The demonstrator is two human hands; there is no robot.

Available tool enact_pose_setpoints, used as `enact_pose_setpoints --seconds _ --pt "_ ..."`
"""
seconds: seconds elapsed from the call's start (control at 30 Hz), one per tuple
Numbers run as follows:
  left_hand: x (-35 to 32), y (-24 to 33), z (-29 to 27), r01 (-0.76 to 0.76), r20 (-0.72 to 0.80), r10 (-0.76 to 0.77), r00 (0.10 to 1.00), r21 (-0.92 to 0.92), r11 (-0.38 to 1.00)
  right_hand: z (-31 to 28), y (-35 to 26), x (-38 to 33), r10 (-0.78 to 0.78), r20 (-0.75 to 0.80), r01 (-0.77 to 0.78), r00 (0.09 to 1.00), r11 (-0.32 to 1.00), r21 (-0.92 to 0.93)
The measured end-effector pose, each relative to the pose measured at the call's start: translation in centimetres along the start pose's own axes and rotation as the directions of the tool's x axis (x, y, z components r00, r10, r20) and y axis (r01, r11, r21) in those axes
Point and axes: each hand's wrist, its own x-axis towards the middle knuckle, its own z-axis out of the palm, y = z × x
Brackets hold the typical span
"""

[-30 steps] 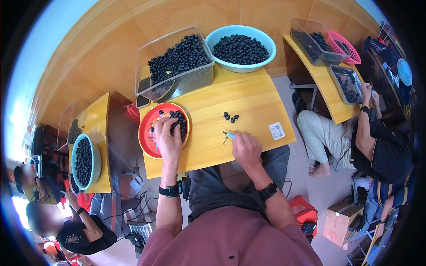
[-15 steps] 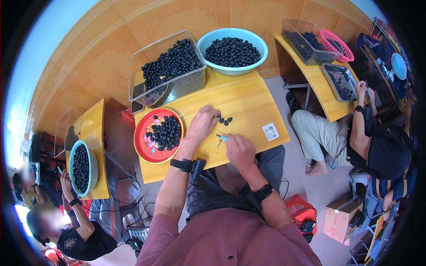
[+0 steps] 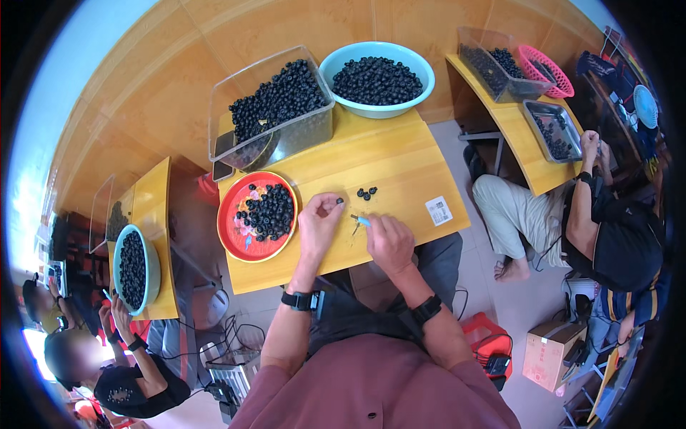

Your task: Inspecting and sorting small black objects from a bowl into a tray using a small hand tool.

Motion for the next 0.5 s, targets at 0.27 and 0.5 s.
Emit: enact_pose_setpoints --seconds 0.27,0.5 --pt "-3.2 -0.6 1.2 0.147 -0.070 -0.176 0.982 -0.300 0.943 -0.1 -0.2 0.2 0.023 0.000 -0.023 1.000 0.999 -0.023" --pt "-3.3 -0.6 1.2 -0.066 -0.083 0.056 0.995 -0.115 0.991 -0.1 -0.1 0.1 0.012 0.032 -0.011 0.999 0.999 -0.035"
